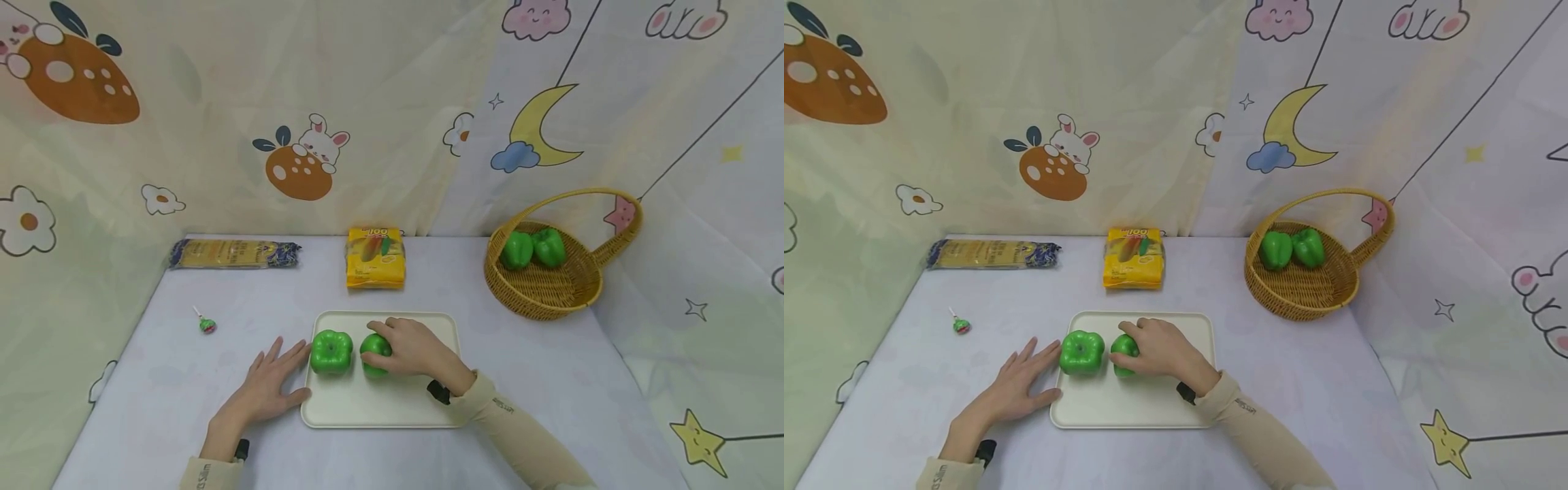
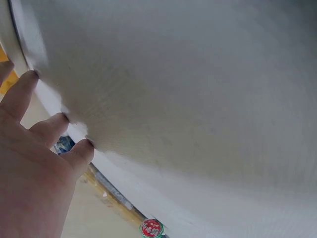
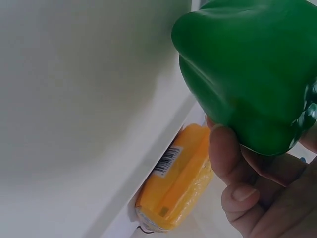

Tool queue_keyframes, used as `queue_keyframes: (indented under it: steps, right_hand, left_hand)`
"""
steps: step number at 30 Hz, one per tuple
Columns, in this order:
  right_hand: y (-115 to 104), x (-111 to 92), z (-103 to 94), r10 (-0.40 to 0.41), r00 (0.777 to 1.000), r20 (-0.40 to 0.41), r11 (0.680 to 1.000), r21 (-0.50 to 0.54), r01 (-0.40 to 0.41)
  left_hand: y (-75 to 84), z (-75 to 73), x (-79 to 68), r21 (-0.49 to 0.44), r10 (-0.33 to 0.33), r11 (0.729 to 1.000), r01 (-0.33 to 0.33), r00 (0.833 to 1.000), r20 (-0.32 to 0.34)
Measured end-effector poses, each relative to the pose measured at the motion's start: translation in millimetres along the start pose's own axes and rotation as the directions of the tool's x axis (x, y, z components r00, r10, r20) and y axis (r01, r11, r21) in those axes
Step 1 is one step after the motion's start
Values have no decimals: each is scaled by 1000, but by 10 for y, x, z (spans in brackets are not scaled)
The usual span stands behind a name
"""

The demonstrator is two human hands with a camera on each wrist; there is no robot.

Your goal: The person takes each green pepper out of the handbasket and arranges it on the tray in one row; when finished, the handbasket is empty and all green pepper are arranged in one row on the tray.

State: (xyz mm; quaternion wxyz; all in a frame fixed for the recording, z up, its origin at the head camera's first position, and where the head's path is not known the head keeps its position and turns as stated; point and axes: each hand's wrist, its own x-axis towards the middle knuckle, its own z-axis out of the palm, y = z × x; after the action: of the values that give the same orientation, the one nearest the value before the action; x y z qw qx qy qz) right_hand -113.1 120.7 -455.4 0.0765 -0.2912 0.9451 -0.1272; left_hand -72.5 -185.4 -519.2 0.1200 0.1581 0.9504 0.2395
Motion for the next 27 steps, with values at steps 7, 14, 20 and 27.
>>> queue_keyframes:
  steps: [7, 14, 20, 27]
  right_hand:
    - [-22, 34, 4, 33, 999, 8, 999, 19, -33]
    - [-18, 91, 31, 55, 998, 18, 998, 17, -55]
    - [-25, 127, 52, 55, 998, 25, 998, 23, -56]
    - [-28, 162, 39, 52, 998, 27, 998, 30, -53]
  left_hand:
    - [0, 5, 4, 4, 10, 1000, -9, 1000, -15]
    - [-4, -4, 0, 6, 13, 1000, -13, 1000, -22]
    - [-4, -9, -2, 0, 18, 1000, -18, 1000, -16]
    - [-13, -17, 3, 0, 5, 1000, -5, 1000, -1]
